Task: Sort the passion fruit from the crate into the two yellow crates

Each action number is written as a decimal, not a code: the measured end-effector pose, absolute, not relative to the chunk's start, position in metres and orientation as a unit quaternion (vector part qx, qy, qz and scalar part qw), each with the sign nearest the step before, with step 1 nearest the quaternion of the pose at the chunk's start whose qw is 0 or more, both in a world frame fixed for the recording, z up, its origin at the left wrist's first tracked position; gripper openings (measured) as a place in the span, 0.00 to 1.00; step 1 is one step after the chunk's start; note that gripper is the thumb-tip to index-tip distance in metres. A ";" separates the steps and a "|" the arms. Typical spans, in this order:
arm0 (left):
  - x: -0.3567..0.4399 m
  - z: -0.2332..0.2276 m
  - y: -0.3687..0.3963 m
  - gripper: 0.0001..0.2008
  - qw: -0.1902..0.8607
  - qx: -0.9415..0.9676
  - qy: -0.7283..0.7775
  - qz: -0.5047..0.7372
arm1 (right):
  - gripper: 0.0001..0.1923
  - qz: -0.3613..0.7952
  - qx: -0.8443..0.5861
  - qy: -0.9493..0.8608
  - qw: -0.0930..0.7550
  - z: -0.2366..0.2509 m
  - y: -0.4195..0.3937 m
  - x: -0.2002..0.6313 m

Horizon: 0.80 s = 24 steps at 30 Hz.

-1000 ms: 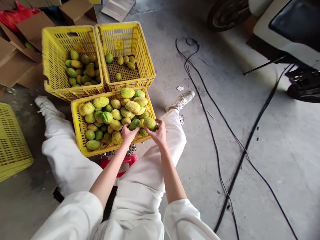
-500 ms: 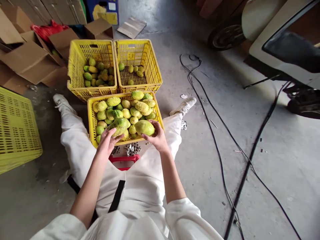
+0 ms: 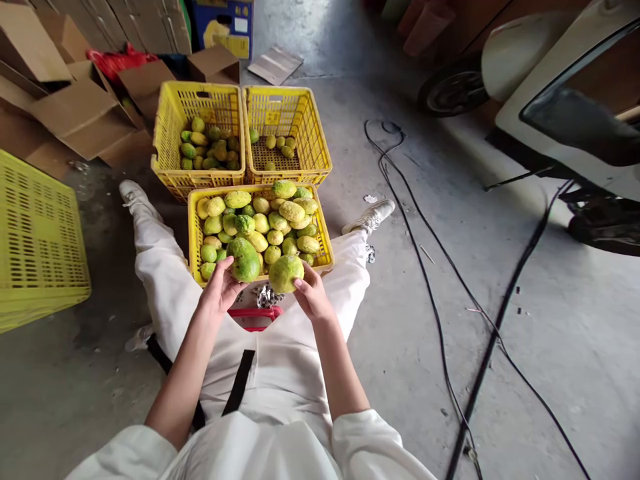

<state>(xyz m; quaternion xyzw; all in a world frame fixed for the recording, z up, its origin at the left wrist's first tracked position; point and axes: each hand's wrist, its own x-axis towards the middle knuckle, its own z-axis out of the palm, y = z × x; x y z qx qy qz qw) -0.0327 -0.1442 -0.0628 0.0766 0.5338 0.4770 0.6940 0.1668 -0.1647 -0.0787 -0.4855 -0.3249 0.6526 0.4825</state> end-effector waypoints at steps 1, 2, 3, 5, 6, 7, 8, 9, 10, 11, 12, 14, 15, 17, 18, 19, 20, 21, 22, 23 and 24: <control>-0.032 -0.063 -0.145 0.20 0.699 0.075 0.526 0.478 | 0.34 0.658 -0.483 -0.320 0.480 -0.079 -0.167 0.165; -0.032 -0.062 -0.146 0.20 0.703 0.076 0.520 0.479 | 0.34 0.661 -0.483 -0.311 0.483 -0.079 -0.168 0.164; -0.032 -0.061 -0.148 0.20 0.705 0.078 0.515 0.481 | 0.34 0.662 -0.484 -0.299 0.489 -0.079 -0.169 0.163; -0.032 -0.058 -0.150 0.19 0.710 0.085 0.506 0.482 | 0.33 0.658 -0.487 -0.275 0.505 -0.080 -0.169 0.160; -0.032 -0.056 -0.150 0.19 0.713 0.089 0.501 0.483 | 0.32 0.654 -0.488 -0.267 0.513 -0.081 -0.168 0.159; -0.031 -0.054 -0.151 0.19 0.716 0.093 0.497 0.482 | 0.31 0.649 -0.489 -0.265 0.519 -0.081 -0.168 0.159; -0.031 -0.053 -0.151 0.19 0.717 0.098 0.495 0.481 | 0.30 0.645 -0.489 -0.267 0.523 -0.081 -0.167 0.159; -0.030 -0.052 -0.151 0.19 0.717 0.102 0.495 0.480 | 0.28 0.640 -0.491 -0.272 0.525 -0.081 -0.166 0.160; -0.029 -0.051 -0.150 0.18 0.716 0.106 0.497 0.479 | 0.27 0.637 -0.492 -0.277 0.524 -0.081 -0.165 0.161; -0.029 -0.051 -0.150 0.18 0.713 0.111 0.501 0.478 | 0.26 0.637 -0.492 -0.280 0.523 -0.080 -0.164 0.163; -0.028 -0.052 -0.149 0.17 0.710 0.115 0.505 0.477 | 0.25 0.637 -0.493 -0.278 0.524 -0.079 -0.163 0.164; -0.027 -0.055 -0.148 0.16 0.704 0.120 0.514 0.475 | 0.27 0.636 -0.491 -0.256 0.538 -0.078 -0.162 0.166; -0.026 -0.056 -0.148 0.17 0.702 0.122 0.519 0.473 | 0.28 0.634 -0.490 -0.238 0.549 -0.077 -0.162 0.166; -0.023 -0.059 -0.148 0.17 0.697 0.124 0.529 0.468 | 0.29 0.633 -0.488 -0.199 0.567 -0.074 -0.160 0.166; -0.022 -0.059 -0.149 0.17 0.695 0.123 0.532 0.467 | 0.28 0.636 -0.488 -0.185 0.569 -0.073 -0.159 0.166; -0.021 -0.060 -0.149 0.17 0.695 0.120 0.534 0.466 | 0.26 0.641 -0.488 -0.177 0.566 -0.072 -0.158 0.166; -0.020 -0.060 -0.149 0.17 0.697 0.117 0.533 0.466 | 0.24 0.646 -0.487 -0.174 0.561 -0.071 -0.157 0.166; -0.019 -0.060 -0.149 0.17 0.699 0.113 0.531 0.467 | 0.23 0.650 -0.487 -0.174 0.557 -0.070 -0.156 0.166; -0.018 -0.059 -0.149 0.18 0.700 0.109 0.528 0.468 | 0.22 0.655 -0.484 -0.174 0.553 -0.069 -0.156 0.166; -0.018 -0.059 -0.149 0.19 0.702 0.107 0.526 0.468 | 0.21 0.659 -0.481 -0.172 0.552 -0.068 -0.155 0.166; -0.017 -0.059 -0.149 0.19 0.702 0.105 0.526 0.468 | 0.21 0.664 -0.476 -0.167 0.552 -0.068 -0.155 0.165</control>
